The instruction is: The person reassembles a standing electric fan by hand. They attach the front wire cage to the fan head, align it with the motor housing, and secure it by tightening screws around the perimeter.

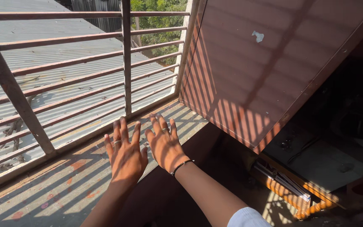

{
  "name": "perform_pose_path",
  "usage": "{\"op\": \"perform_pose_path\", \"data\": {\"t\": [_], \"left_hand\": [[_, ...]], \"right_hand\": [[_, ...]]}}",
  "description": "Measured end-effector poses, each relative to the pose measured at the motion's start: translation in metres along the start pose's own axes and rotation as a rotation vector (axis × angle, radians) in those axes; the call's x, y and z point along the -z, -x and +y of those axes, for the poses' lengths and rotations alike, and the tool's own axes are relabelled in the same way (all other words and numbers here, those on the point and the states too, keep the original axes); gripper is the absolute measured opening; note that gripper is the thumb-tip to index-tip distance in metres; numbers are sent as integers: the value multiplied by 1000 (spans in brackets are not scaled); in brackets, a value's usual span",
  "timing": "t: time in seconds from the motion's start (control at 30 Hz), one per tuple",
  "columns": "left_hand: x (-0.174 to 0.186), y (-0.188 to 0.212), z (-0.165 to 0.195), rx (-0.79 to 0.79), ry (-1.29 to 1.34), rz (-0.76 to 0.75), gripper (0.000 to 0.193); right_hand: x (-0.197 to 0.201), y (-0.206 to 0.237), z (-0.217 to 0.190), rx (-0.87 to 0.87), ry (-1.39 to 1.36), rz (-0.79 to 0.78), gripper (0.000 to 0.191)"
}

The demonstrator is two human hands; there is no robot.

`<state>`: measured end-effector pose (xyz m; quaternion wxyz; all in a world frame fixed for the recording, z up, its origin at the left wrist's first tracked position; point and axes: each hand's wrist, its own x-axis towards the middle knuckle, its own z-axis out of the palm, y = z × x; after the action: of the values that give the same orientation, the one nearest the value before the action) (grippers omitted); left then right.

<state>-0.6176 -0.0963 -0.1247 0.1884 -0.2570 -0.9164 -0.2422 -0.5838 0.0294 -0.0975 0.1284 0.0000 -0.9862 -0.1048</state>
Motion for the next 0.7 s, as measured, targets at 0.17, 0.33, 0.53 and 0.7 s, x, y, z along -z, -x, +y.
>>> {"op": "perform_pose_path", "data": {"t": [0.17, 0.33, 0.53, 0.7], "left_hand": [[29, 14, 31, -21, -53, 157, 90], [65, 49, 80, -20, -3, 198, 97], [118, 118, 156, -64, 23, 181, 100], [160, 195, 222, -107, 135, 153, 97]], "right_hand": [[46, 21, 21, 112, 49, 187, 43], [98, 76, 41, 173, 171, 304, 26], [184, 176, 50, 205, 121, 200, 33], [244, 276, 49, 223, 153, 296, 45]]}}
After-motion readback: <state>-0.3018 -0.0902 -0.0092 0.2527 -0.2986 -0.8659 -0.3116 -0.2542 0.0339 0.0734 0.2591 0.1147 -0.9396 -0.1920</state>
